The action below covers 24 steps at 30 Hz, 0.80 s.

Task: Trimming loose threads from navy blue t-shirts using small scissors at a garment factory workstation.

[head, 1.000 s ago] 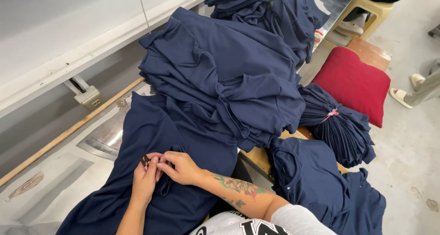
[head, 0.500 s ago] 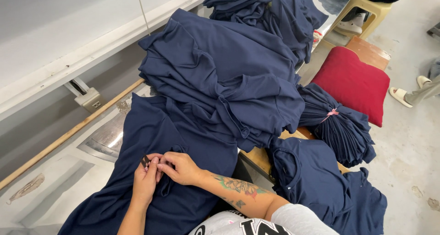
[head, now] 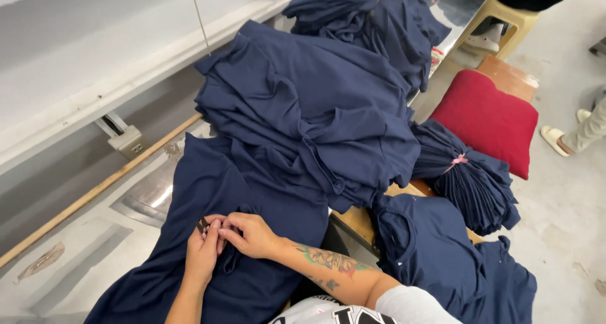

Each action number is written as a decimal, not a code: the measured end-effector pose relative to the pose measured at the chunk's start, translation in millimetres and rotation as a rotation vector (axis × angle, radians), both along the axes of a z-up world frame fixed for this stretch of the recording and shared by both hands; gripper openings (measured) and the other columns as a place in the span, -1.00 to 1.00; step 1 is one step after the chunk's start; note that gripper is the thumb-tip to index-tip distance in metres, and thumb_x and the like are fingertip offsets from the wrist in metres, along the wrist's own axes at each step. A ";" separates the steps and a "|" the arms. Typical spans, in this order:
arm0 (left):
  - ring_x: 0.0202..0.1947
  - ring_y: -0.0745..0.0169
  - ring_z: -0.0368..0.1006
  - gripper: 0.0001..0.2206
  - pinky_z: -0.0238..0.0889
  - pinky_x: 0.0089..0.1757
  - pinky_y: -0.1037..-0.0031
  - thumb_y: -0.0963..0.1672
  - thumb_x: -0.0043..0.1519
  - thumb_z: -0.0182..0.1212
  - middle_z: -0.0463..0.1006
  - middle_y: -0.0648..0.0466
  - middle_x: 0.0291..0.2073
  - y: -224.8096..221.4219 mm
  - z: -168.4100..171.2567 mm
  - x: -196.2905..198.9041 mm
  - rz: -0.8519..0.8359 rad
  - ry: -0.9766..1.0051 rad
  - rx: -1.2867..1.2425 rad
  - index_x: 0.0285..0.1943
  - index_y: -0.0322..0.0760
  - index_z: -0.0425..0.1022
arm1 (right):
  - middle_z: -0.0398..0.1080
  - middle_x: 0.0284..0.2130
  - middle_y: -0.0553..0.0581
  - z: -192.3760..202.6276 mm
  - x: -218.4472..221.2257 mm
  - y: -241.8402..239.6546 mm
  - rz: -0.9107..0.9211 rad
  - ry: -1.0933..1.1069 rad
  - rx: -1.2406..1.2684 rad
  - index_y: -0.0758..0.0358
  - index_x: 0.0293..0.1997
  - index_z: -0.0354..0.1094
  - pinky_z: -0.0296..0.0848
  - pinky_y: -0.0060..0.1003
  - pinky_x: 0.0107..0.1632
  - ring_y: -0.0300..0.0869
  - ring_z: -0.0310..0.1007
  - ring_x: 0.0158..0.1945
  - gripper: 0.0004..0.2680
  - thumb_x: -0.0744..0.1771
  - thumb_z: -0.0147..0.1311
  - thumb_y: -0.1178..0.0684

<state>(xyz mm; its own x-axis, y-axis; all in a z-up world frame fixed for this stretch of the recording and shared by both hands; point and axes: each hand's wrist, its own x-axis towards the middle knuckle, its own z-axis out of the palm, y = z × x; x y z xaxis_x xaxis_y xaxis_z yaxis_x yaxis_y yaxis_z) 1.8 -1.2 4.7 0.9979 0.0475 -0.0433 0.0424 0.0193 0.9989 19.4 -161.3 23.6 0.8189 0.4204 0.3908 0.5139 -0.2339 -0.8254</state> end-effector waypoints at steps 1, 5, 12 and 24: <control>-0.61 0.41 0.20 -0.76 0.17 -0.40 0.53 -0.10 0.41 0.02 0.33 0.12 -0.67 2.6 -9.2 -7.0 -0.002 0.006 0.001 -0.12 -0.33 0.57 | 0.37 -0.46 0.00 -1.7 -9.0 1.5 -0.002 0.006 0.001 0.16 -0.33 0.29 0.30 -0.29 -0.32 -0.22 0.30 -0.48 -0.82 0.44 -0.02 -0.01; -0.59 0.43 0.20 -0.77 0.12 -0.42 0.54 -0.10 0.40 0.03 0.38 0.12 -0.60 -0.3 -11.0 5.4 0.022 -0.077 0.014 -0.12 -0.31 0.58 | 0.38 -0.47 0.01 6.6 1.3 -0.7 -0.022 -0.005 -0.005 0.12 -0.33 0.33 0.30 -0.28 -0.28 -0.19 0.34 -0.45 -0.82 0.44 -0.01 -0.02; -0.65 0.41 0.17 -0.78 0.12 -0.46 0.52 -0.11 0.41 0.02 0.31 0.11 -0.69 1.7 -5.4 -2.1 0.012 0.034 -0.019 -0.08 -0.32 0.57 | 0.41 -0.44 0.00 6.8 -4.9 0.9 0.020 0.076 0.046 0.16 -0.32 0.33 0.33 -0.33 -0.30 -0.26 0.33 -0.45 -0.83 0.44 0.00 0.02; -0.62 0.43 0.17 -0.78 0.14 -0.43 0.54 -0.12 0.42 0.01 0.34 0.12 -0.64 0.8 -3.3 -2.4 -0.013 -0.017 -0.018 -0.10 -0.33 0.56 | 0.39 -0.44 0.00 6.2 -4.6 0.3 0.001 0.023 0.014 0.15 -0.31 0.34 0.32 -0.31 -0.31 -0.24 0.33 -0.46 -0.83 0.44 -0.03 -0.01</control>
